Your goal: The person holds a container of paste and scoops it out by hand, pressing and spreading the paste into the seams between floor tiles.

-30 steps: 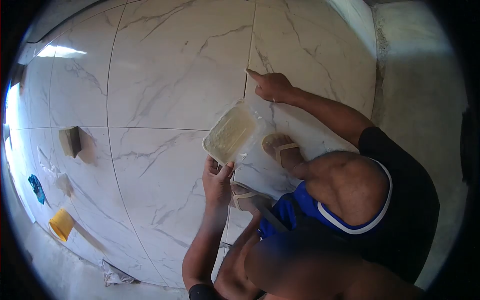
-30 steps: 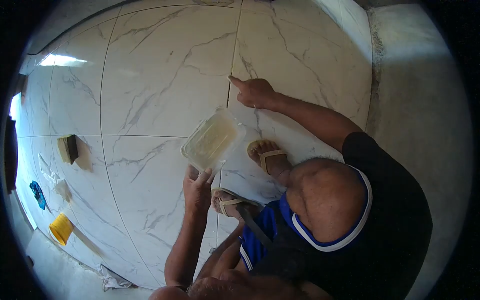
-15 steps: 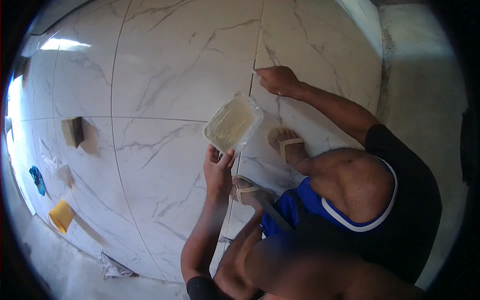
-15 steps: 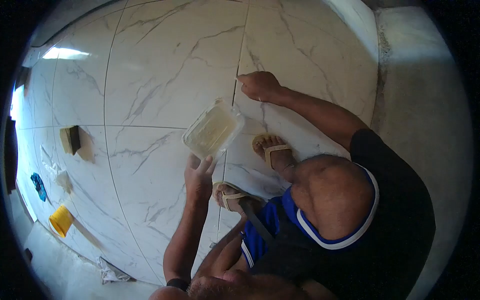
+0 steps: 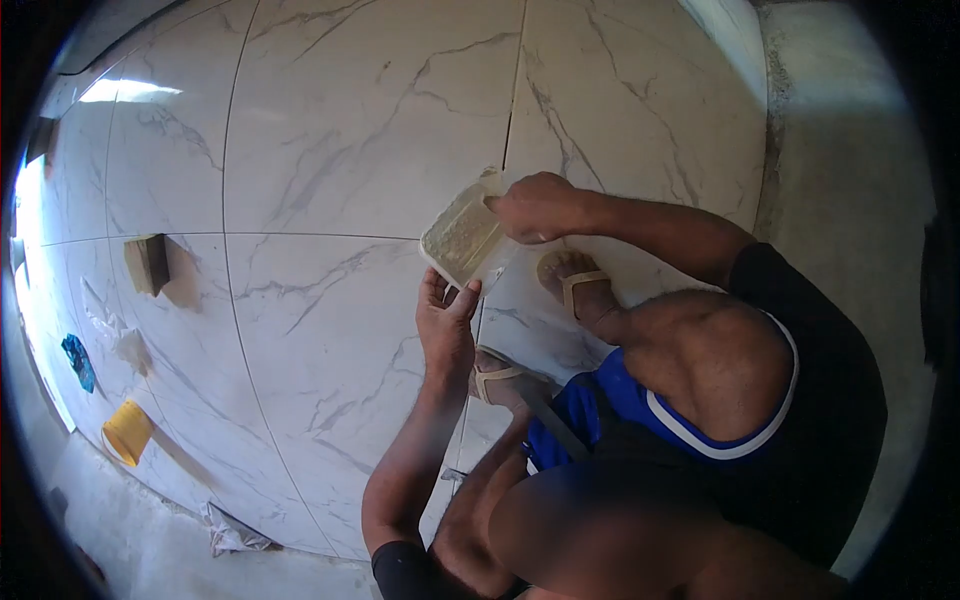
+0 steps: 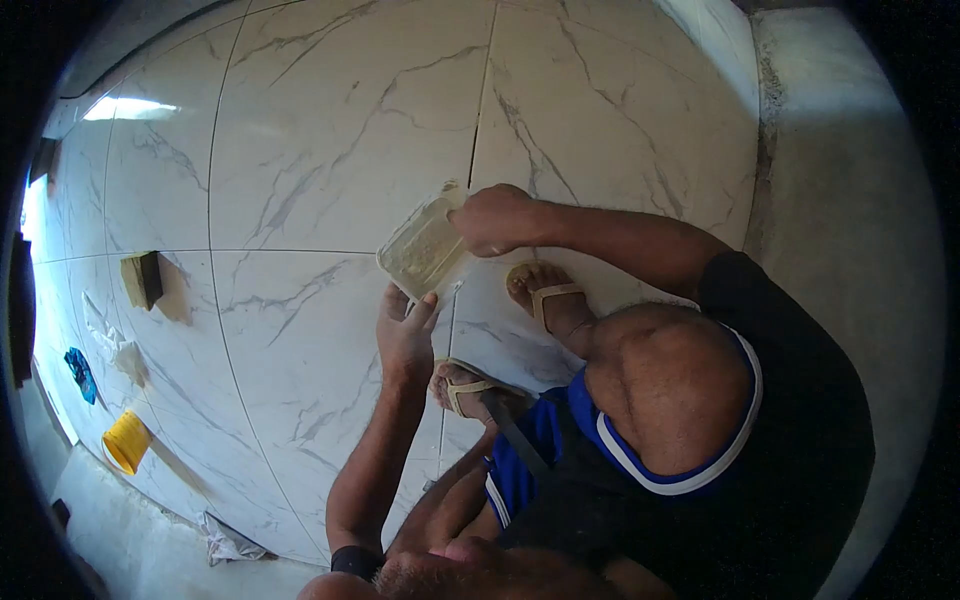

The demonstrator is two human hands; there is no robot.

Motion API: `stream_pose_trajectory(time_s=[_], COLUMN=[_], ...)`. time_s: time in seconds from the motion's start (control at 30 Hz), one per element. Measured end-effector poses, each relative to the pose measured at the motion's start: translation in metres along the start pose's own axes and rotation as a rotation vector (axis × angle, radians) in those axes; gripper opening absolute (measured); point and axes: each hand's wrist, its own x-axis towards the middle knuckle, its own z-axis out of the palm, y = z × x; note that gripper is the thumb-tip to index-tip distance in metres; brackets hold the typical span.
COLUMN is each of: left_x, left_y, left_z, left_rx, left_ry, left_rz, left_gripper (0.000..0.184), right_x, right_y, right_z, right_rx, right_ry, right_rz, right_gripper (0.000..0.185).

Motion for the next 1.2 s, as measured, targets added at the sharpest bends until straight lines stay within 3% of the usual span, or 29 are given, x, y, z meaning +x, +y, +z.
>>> stream_pose_trajectory(time_s=[0.2, 0.3, 0.4, 1.2], left_x=[0.013, 0.011, 0.011, 0.006], left_y=[0.0, 0.002, 0.002, 0.001], left_z=[-0.001, -0.005, -0.008, -0.007], left_rx=[-0.038, -0.032, -0.027, -0.062], left_ry=[0.022, 0.033, 0.039, -0.001], left_rz=[0.049, 0.028, -0.002, -0.034], left_gripper=[0.059, 0.059, 0.059, 0.064], right_x=[-0.003, 0.008, 0.023, 0.031], right_y=[0.065, 0.093, 0.114, 0.11], right_z=[-0.011, -0.015, -0.008, 0.027], right_rx=[0.454, 0.457, 0.356, 0.113], right_ry=[0.405, 0.519, 0.626, 0.516], right_rz=[-0.051, 0.159, 0.196, 0.158], right_gripper=[0.046, 0.048, 0.051, 0.061])
